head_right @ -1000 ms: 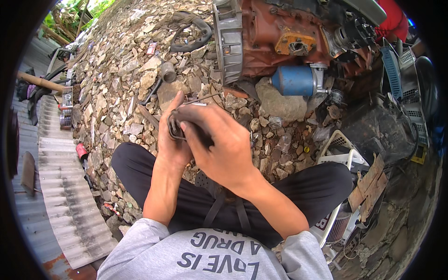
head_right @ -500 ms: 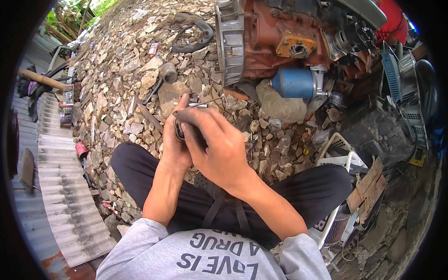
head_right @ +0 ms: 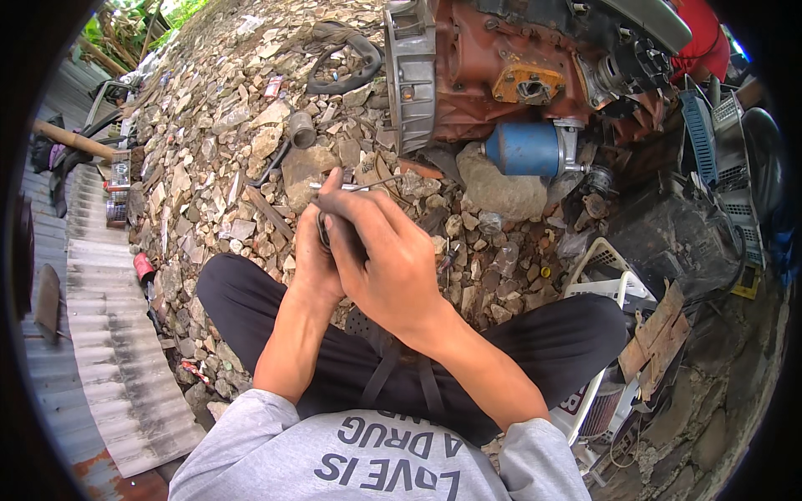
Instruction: The person sits cross-legged on a rocky ground and uses a small metal tool to scrape and clean a small metal part. They repeatedly rub the tool against the part's surface to remove residue.
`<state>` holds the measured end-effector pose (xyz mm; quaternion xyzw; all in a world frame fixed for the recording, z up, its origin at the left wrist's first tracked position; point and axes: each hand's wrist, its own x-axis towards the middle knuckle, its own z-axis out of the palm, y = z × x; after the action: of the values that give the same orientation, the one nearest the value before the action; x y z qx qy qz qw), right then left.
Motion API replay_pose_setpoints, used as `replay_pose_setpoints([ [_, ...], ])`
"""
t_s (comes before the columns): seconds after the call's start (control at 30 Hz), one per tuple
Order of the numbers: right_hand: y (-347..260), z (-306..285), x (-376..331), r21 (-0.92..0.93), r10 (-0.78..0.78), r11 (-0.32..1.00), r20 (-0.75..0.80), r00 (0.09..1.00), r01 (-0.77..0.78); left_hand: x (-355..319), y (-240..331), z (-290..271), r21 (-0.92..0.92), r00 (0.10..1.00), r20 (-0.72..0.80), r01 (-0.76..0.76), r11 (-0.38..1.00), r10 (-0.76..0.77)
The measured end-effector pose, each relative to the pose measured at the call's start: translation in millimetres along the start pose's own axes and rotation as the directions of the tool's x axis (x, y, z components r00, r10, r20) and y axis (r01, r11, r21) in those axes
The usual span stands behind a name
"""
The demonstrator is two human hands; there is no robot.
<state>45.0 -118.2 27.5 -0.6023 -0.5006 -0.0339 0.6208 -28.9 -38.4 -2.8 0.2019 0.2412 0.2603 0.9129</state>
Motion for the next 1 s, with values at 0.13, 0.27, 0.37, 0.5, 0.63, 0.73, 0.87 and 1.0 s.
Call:
replay_pose_setpoints([
  [0.13, 1, -1, 6, -0.074, 0.016, 0.997, -0.014, 1.000, -0.017, 15, 8, -9, -0.111, 0.985, 0.111, 0.143, 0.983, -0.130],
  [0.27, 1, 0, 1, -0.014, 0.061, 0.998, 0.004, 0.998, -0.061, 13, 12, -1, -0.035, 0.993, -0.064, 0.100, 0.994, -0.102],
  [0.37, 4, -2, 6, -0.044, -0.003, 0.999, -0.007, 1.000, 0.002, 9, 6, 15, 0.064, 0.986, -0.164, -0.016, 0.998, 0.027],
  [0.5, 4, -1, 2, -0.024, 0.031, 0.999, 0.010, 0.999, -0.031, 13, 7, 8, 0.038, 0.983, -0.181, 0.002, 0.999, 0.005],
  [0.63, 2, -2, 4, -0.041, 0.026, 0.999, -0.006, 1.000, -0.026, 9, 7, 5, 0.116, 0.992, -0.124, -0.016, 0.993, 0.031],
  [0.73, 3, 1, -1, -0.013, 0.015, 1.000, 0.009, 1.000, -0.015, 14, 15, -12, 0.053, 0.996, 0.065, 0.062, 0.997, -0.066],
  [0.87, 4, 1, 5, -0.048, -0.003, 0.999, -0.010, 1.000, 0.003, 14, 7, -2, 0.011, 0.997, -0.044, 0.057, 0.998, -0.056],
  [1.0, 8, -4, 2, -0.060, -0.005, 0.998, 0.008, 1.000, 0.005, 2, 3, 12, 0.173, 0.989, -0.150, 0.026, 0.985, 0.001],
])
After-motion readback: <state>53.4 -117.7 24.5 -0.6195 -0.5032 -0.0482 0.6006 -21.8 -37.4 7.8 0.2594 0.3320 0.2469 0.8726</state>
